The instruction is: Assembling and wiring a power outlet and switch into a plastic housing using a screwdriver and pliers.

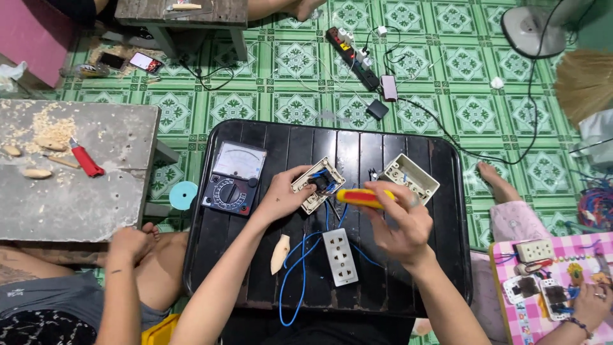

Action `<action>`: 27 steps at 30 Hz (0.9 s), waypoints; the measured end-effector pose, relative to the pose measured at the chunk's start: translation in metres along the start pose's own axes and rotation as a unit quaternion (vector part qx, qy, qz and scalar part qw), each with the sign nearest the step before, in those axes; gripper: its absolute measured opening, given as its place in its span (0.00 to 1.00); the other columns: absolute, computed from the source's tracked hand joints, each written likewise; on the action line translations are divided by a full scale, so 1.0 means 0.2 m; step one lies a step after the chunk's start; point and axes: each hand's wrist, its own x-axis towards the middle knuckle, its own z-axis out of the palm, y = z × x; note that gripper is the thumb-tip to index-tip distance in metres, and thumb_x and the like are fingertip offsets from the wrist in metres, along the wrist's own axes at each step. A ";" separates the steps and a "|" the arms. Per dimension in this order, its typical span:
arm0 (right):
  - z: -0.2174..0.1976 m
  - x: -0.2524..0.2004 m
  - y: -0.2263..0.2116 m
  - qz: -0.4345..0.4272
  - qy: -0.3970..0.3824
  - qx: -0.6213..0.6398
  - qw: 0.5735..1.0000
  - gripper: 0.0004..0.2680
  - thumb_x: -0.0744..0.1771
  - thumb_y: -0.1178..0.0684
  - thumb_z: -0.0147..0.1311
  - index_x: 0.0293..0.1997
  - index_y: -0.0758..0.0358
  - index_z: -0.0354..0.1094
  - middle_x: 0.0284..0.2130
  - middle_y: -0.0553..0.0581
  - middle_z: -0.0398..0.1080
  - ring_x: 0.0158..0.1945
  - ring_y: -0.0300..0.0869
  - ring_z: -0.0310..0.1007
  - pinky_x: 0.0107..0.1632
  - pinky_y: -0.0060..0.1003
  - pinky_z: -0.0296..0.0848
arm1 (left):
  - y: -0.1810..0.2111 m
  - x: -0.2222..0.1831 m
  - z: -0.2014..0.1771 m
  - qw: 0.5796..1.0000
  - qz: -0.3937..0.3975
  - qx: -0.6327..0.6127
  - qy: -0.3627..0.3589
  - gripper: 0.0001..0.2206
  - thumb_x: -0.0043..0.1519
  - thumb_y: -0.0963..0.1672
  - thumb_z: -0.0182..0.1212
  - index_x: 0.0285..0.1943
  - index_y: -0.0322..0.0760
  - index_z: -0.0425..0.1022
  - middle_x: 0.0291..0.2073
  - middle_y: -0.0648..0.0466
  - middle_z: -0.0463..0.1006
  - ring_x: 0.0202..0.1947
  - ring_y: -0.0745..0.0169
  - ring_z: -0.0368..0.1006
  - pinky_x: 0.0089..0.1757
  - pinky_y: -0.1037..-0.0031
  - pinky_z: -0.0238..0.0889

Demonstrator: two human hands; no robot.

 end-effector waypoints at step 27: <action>-0.37 -0.25 0.47 0.174 0.305 -0.101 0.931 0.16 0.78 0.53 0.44 0.75 0.52 0.40 0.57 0.70 0.61 0.44 0.58 0.77 0.51 0.47 0.79 | 0.01 -0.02 0.01 0.999 0.042 0.025 0.004 0.23 0.55 0.41 0.63 0.62 0.37 0.73 0.49 0.48 0.83 0.43 0.57 0.80 0.44 0.70 0.71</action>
